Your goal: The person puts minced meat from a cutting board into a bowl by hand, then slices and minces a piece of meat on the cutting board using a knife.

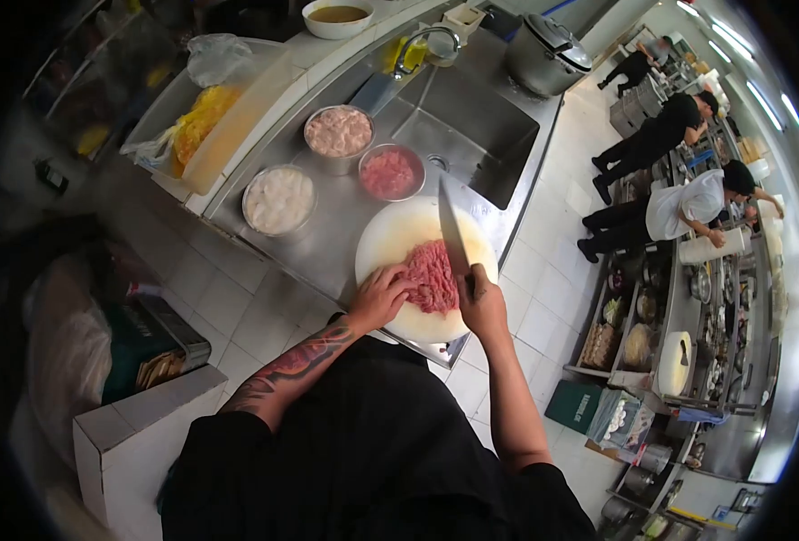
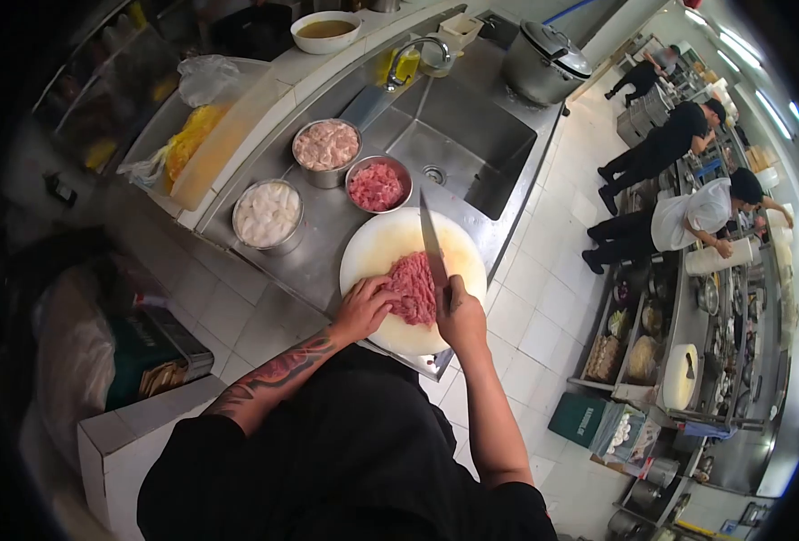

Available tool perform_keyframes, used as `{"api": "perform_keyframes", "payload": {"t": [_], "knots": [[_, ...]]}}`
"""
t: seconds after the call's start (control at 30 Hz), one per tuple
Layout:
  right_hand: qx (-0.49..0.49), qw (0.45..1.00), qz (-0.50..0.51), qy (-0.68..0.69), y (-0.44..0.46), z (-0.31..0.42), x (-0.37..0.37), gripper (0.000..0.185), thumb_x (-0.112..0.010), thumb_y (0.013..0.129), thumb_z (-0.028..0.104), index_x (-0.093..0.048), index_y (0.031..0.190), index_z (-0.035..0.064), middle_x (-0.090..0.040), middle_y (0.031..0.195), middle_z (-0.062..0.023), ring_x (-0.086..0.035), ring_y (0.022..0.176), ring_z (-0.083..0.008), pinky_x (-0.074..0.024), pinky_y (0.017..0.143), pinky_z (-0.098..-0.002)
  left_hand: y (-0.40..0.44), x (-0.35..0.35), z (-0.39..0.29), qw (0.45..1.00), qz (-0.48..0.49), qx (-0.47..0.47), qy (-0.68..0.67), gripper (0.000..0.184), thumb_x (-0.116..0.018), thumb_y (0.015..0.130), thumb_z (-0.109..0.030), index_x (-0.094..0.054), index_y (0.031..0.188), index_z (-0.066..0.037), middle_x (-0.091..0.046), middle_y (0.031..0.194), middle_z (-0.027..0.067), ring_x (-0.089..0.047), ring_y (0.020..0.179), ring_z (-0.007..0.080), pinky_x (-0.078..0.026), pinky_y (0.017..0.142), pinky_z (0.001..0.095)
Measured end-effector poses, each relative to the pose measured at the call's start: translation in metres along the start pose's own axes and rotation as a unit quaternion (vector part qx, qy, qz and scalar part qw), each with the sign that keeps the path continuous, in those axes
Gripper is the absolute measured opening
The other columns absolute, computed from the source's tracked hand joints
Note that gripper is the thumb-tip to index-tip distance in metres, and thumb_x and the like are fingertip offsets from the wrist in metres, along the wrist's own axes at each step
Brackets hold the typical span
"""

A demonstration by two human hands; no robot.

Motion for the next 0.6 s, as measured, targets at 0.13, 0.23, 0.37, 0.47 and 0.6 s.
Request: {"api": "perform_keyframes", "payload": {"t": [0.13,0.23,0.37,0.47,0.6], "knots": [[-0.030,0.997,-0.024,-0.060,-0.002,-0.023,-0.048,0.033,-0.067,0.104,0.029,-0.055,0.122,0.0037,-0.073,0.092,-0.0302,-0.071,0.085,-0.0527,-0.0556,0.071,-0.0570,0.000,-0.001,0.002,1.000,-0.002,0.002,-0.006,0.026,-0.069,0.097,-0.017,-0.072,0.123,-0.017,-0.058,0.140,0.0118,-0.056,0.131,0.0369,-0.046,0.111,0.0487],[0.009,0.999,0.015,-0.044,0.007,-0.031,-0.031,0.031,-0.066,0.103,0.028,-0.055,0.119,0.0042,-0.074,0.092,-0.0288,-0.072,0.088,-0.0510,-0.0564,0.075,-0.0580,-0.001,-0.002,0.004,0.999,-0.025,-0.017,0.029,0.025,-0.069,0.097,-0.017,-0.073,0.122,-0.018,-0.060,0.138,0.0086,-0.059,0.125,0.0333,-0.049,0.107,0.0470],[-0.010,1.000,0.003,-0.004,0.003,0.001,-0.022,0.029,-0.065,0.102,0.027,-0.054,0.116,0.0041,-0.074,0.089,-0.0282,-0.072,0.083,-0.0517,-0.0564,0.072,-0.0595,-0.002,-0.005,0.003,0.999,-0.033,-0.009,0.019,0.024,-0.069,0.097,-0.018,-0.073,0.121,-0.019,-0.060,0.139,0.0088,-0.060,0.125,0.0335,-0.049,0.106,0.0465],[-0.014,1.000,-0.014,-0.018,0.005,-0.022,-0.040,0.029,-0.064,0.103,0.027,-0.054,0.118,0.0045,-0.074,0.087,-0.0283,-0.071,0.080,-0.0520,-0.0565,0.072,-0.0594,-0.002,-0.006,0.004,1.000,-0.014,0.002,0.011,0.023,-0.067,0.100,-0.021,-0.073,0.122,-0.019,-0.060,0.140,0.0094,-0.059,0.128,0.0338,-0.048,0.108,0.0472],[0.008,0.997,0.064,-0.043,0.010,-0.011,-0.007,0.028,-0.063,0.103,0.025,-0.054,0.120,0.0051,-0.075,0.092,-0.0283,-0.072,0.084,-0.0511,-0.0572,0.073,-0.0591,-0.005,-0.003,-0.001,1.000,-0.020,0.002,0.023,0.023,-0.067,0.100,-0.020,-0.074,0.122,-0.019,-0.060,0.140,0.0092,-0.059,0.129,0.0334,-0.047,0.109,0.0474]]}}
Point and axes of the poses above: each hand's wrist, its own y-axis towards the middle knuckle, its own x-axis out of the back of the hand, z = x × y, the point moved 1 cm from there along y, towards the middle knuckle
